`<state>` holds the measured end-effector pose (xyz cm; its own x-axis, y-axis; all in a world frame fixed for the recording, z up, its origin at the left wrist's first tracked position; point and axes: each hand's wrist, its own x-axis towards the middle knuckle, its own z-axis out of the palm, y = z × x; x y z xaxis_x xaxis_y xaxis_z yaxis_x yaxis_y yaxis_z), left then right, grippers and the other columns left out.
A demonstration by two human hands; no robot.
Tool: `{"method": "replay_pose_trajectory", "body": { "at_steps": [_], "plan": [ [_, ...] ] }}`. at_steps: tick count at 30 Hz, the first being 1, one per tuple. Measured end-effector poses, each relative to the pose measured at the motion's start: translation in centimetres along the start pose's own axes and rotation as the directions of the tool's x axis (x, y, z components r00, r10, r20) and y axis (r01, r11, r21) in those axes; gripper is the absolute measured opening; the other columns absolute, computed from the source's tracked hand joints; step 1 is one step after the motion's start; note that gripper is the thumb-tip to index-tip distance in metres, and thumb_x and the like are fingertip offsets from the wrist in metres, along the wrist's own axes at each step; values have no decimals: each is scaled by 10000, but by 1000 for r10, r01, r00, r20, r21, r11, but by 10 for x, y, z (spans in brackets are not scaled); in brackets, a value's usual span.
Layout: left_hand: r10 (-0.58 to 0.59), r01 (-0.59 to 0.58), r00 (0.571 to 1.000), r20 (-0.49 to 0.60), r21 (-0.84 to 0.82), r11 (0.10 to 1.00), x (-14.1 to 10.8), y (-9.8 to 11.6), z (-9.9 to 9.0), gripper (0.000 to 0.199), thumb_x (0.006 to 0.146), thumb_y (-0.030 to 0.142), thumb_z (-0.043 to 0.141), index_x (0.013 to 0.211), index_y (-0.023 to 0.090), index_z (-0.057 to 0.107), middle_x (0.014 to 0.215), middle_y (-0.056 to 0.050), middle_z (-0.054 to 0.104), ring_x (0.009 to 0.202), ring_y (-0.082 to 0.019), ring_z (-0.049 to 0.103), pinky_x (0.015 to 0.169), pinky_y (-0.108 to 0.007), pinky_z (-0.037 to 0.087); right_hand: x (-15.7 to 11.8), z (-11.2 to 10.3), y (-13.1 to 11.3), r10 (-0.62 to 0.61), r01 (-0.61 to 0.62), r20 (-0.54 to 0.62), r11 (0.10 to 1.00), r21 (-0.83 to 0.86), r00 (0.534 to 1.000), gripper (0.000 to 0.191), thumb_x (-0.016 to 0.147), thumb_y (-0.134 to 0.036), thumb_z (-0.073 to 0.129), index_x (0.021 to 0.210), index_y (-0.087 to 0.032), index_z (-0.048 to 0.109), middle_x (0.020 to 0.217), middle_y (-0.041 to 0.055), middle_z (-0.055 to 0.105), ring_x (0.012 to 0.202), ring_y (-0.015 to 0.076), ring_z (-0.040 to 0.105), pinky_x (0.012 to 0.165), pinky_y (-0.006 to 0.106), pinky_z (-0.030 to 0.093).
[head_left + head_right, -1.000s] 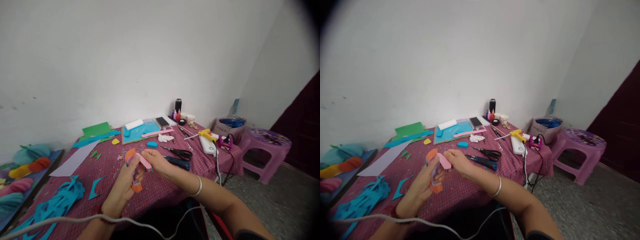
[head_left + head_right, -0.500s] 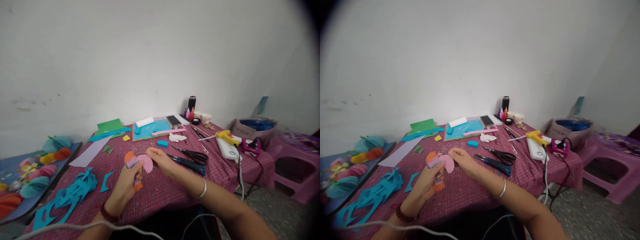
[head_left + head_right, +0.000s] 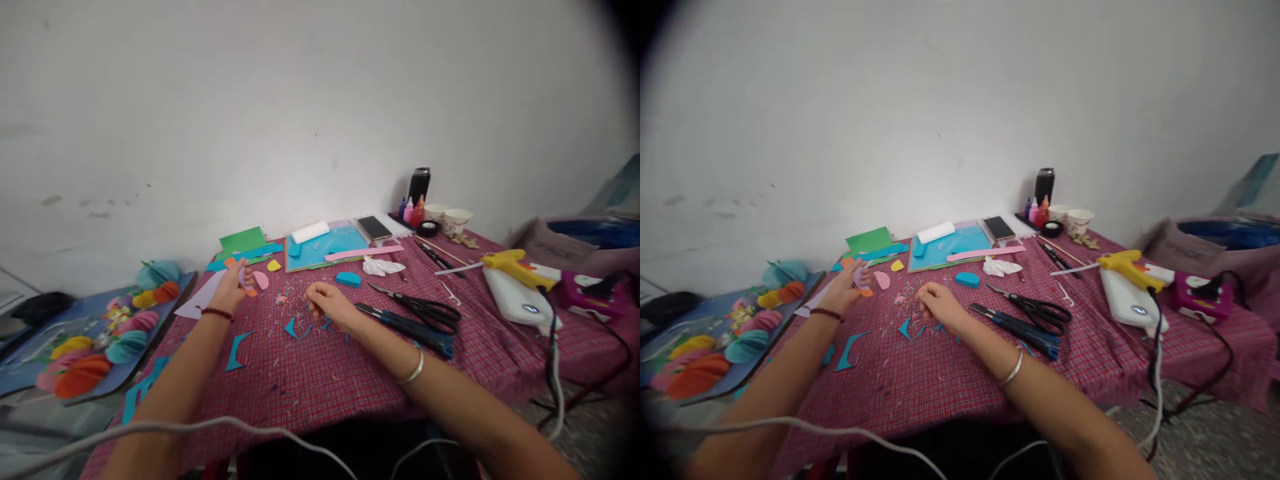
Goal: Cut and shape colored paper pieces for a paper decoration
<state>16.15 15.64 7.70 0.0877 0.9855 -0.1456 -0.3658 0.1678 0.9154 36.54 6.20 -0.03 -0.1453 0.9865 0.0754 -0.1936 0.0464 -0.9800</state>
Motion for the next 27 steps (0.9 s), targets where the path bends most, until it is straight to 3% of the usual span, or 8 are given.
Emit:
{"method": "replay_pose_trajectory", "body": {
  "at_steps": [3, 6, 8, 10, 16, 20, 23, 27],
  "plan": [
    [-47, 61, 972, 229, -56, 997, -26, -24, 18, 330, 888, 443, 439, 800, 139, 531, 539, 22, 449, 389, -53, 350, 352, -147, 258, -4, -7, -7, -171, 164, -53, 980, -116, 984, 145, 799, -313, 550, 864, -187, 523, 681, -45, 530, 543, 89, 489, 518, 218, 414],
    [-224, 209, 839, 495, 86, 974, -60, -51, 34, 505, 820, 622, 446, 881, 140, 584, 546, 9, 479, 355, -52, 333, 322, -159, 201, -15, -13, -21, -362, 355, 18, 900, -254, 932, 388, 740, -280, 652, 1087, -197, 501, 1011, 32, 559, 825, 129, 541, 718, 272, 447],
    [-369, 269, 765, 529, 258, 928, -80, -64, 39, 572, 748, 698, 479, 820, 143, 595, 542, -6, 497, 341, -48, 336, 312, -164, 162, -26, -17, -30, -374, 405, 154, 843, -354, 914, 473, 694, -262, 710, 1114, -192, 503, 1081, 52, 548, 898, 150, 531, 786, 300, 432],
    [-462, 283, 715, 525, 386, 878, -94, -73, 41, 583, 709, 726, 496, 743, 151, 583, 559, -23, 516, 343, -40, 337, 313, -167, 136, -37, -19, -36, -327, 401, 237, 803, -440, 915, 452, 661, -236, 738, 1058, -181, 530, 983, 30, 572, 847, 150, 529, 778, 300, 426],
    [-568, 259, 649, 506, 555, 791, -112, -91, 48, 672, 731, 789, 318, 663, 156, 532, 503, 5, 479, 328, -36, 289, 313, -176, 132, -64, -13, -29, -134, 277, 320, 845, -457, 938, 278, 661, -189, 714, 909, -163, 590, 786, -15, 607, 700, 132, 561, 663, 249, 437],
    [-544, 241, 704, 457, 566, 788, -116, -85, 55, 688, 780, 759, 220, 715, 155, 543, 494, 15, 468, 374, -79, 410, 339, -179, 264, -70, -4, -15, -22, 126, 283, 926, -356, 959, 50, 736, -156, 573, 781, -161, 592, 638, -35, 598, 553, 109, 551, 560, 218, 412],
    [-370, 51, 794, 483, 553, 831, -119, -72, 47, 542, 827, 636, 353, 948, 166, 595, 766, -55, 628, 665, -163, 604, 540, -259, 464, -71, -4, -10, -69, 106, 113, 922, -373, 991, 66, 703, -172, 606, 673, -163, 549, 587, -53, 542, 529, 92, 486, 532, 205, 361],
    [-118, -209, 875, 469, 588, 781, -130, -73, 22, 334, 726, 357, 649, 1014, 201, 584, 996, -41, 626, 905, -181, 579, 774, -294, 452, -77, -7, -10, -137, 114, -25, 899, -424, 990, 157, 669, -202, 659, 625, -163, 513, 574, -69, 449, 541, 81, 405, 514, 200, 297]
  ]
}}
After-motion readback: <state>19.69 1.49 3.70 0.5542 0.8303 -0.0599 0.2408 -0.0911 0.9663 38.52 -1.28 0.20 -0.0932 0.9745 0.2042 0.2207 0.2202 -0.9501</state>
